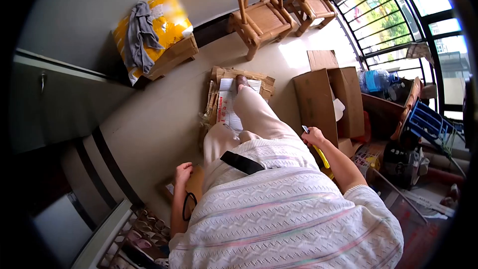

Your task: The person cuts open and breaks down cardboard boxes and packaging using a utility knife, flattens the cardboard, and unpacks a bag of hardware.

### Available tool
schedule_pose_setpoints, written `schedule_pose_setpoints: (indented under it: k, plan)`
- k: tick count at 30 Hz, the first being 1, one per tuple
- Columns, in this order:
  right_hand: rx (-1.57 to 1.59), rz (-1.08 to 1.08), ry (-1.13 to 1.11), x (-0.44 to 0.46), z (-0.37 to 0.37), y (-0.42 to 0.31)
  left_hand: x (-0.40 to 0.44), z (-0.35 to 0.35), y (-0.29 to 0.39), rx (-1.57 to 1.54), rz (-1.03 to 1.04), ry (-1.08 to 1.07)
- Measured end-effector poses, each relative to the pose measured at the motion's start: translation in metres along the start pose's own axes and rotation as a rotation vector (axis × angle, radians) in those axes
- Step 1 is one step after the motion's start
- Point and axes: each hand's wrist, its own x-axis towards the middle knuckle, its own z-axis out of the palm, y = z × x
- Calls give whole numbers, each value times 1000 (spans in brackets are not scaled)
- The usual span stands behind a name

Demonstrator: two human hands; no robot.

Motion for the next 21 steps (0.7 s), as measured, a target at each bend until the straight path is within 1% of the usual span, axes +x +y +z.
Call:
schedule_pose_setpoints:
  k: [2, 5, 9, 12, 14, 15, 20, 21]
  plan:
    - [-25, 18, -24, -21, 6, 26, -8, 3, -5, 55, -17, -12]
    - [14, 106, -19, -30, 13, 77, -11, 10, -16, -4, -41, -8]
    - [-19, 127, -25, -31, 0, 99, -31, 23, -25, -37, -41, 31]
    - [-43, 96, -7, -27, -10, 89, -35, 41, -70, -124, -47, 21]
    - [-46, 64, 8, -24, -13, 75, -56, 54, -79, -88, -107, 73]
    - [-98, 27, -19, -21, -15, 70, -63, 61, -91, -85, -131, 85]
    - [-67, -65, -92, 5, -6, 73, -98, 106, -155, -129, -237, 96]
    - [-56, -83, -105, 9, -3, 77, -111, 115, -157, -135, -272, 104]
